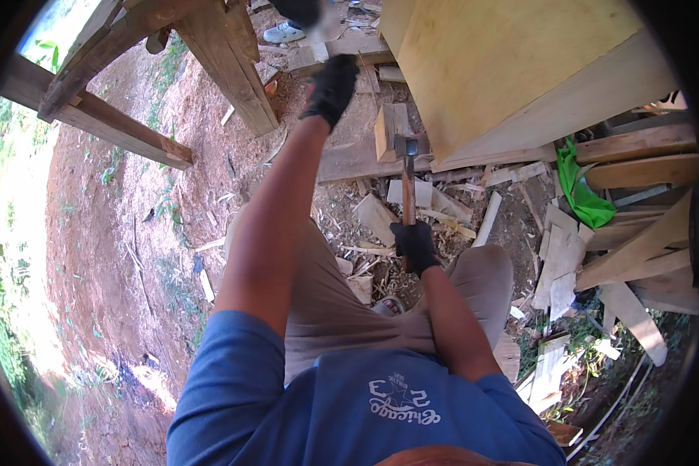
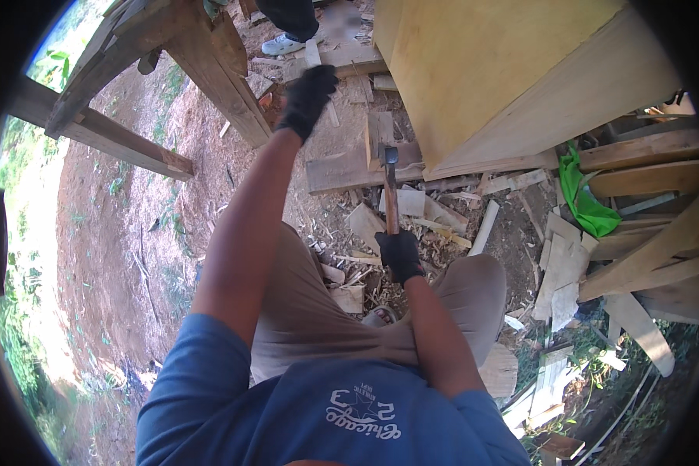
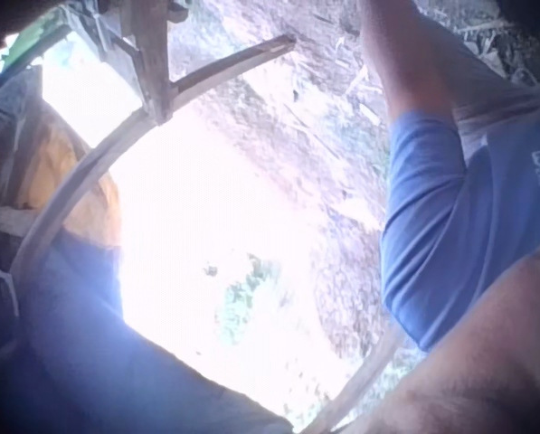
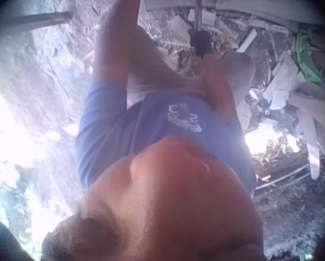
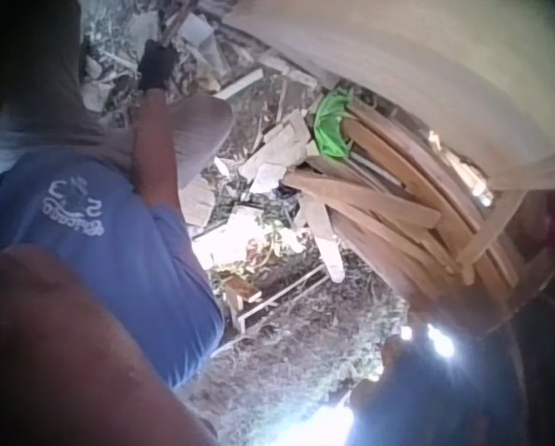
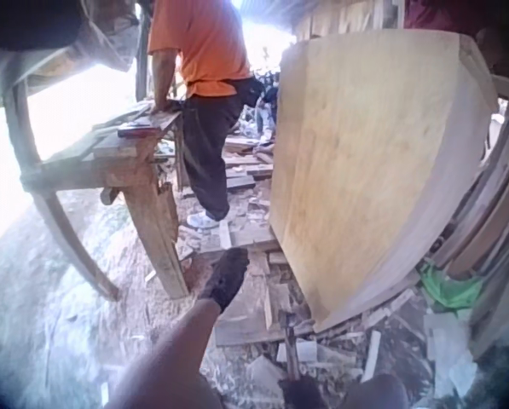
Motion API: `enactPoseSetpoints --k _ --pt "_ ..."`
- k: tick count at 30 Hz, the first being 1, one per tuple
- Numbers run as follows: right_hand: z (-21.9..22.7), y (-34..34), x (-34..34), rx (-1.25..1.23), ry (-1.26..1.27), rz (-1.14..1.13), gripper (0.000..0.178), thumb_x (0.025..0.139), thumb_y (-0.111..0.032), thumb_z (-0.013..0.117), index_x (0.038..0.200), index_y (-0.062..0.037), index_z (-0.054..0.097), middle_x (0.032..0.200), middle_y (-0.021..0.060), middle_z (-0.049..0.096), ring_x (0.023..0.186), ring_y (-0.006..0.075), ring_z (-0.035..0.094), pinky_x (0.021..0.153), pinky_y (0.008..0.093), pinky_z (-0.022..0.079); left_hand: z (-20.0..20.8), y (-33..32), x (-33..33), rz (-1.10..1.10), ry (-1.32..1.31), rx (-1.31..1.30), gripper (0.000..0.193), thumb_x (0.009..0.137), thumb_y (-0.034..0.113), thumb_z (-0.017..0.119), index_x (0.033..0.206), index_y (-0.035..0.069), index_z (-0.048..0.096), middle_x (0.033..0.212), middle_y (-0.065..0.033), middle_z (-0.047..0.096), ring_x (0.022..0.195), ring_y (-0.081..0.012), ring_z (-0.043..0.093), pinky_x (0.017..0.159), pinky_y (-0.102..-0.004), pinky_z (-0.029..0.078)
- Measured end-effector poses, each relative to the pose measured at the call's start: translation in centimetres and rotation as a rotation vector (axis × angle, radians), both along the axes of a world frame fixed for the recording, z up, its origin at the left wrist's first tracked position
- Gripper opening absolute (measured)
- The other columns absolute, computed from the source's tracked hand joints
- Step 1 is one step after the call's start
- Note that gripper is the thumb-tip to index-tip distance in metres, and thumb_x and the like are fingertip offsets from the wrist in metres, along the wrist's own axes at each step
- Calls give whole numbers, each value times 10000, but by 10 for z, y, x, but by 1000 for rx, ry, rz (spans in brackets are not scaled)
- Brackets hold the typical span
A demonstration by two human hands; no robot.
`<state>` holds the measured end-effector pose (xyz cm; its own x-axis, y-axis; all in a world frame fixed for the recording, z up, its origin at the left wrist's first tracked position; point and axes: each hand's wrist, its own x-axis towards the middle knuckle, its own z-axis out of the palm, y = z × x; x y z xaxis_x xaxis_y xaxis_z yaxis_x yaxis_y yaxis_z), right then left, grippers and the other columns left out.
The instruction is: The person uses a small axe and a hammer to carve and shape a piece of wood, striking the back of the axe head with the hammer to drive it through the timber.
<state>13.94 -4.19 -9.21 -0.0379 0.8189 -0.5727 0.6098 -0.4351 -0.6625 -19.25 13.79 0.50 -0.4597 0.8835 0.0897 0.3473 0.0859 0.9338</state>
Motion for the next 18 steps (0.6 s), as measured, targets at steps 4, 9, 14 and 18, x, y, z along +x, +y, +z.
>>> enactPoseSetpoints --k 4,9,14,18 --pt "47 3 -3 -155 169 -95 314 838 -287 771 701 -17 687 564 68 627 506 200 636 507 390 489 -35 -6 78 -440 404 -373 655 1057 427 459 1635 138 357 1638 -224 420 1527 -383 390 1261 -437 317" --pt "97 14 11 56 240 -136 323 862 -271 779 674 -37 661 550 42 598 493 155 589 493 360 443 -32 -8 105 -569 373 -586 767 1036 380 449 1706 237 104 1597 -241 471 1452 -431 481 1223 -496 351" --pt "243 30 2 466 318 -90 230 908 -158 772 753 -53 638 622 12 601 526 99 524 537 295 411 -32 -10 110 -510 412 -626 742 1036 388 431 1703 234 146 1561 -256 506 1436 -436 498 1220 -499 354" --pt "305 38 0 742 504 -112 188 937 -97 741 797 -67 619 667 1 592 569 95 527 566 292 421 -16 2 87 -436 458 -585 675 1044 409 428 1671 205 281 1565 -253 498 1440 -422 498 1230 -490 348"
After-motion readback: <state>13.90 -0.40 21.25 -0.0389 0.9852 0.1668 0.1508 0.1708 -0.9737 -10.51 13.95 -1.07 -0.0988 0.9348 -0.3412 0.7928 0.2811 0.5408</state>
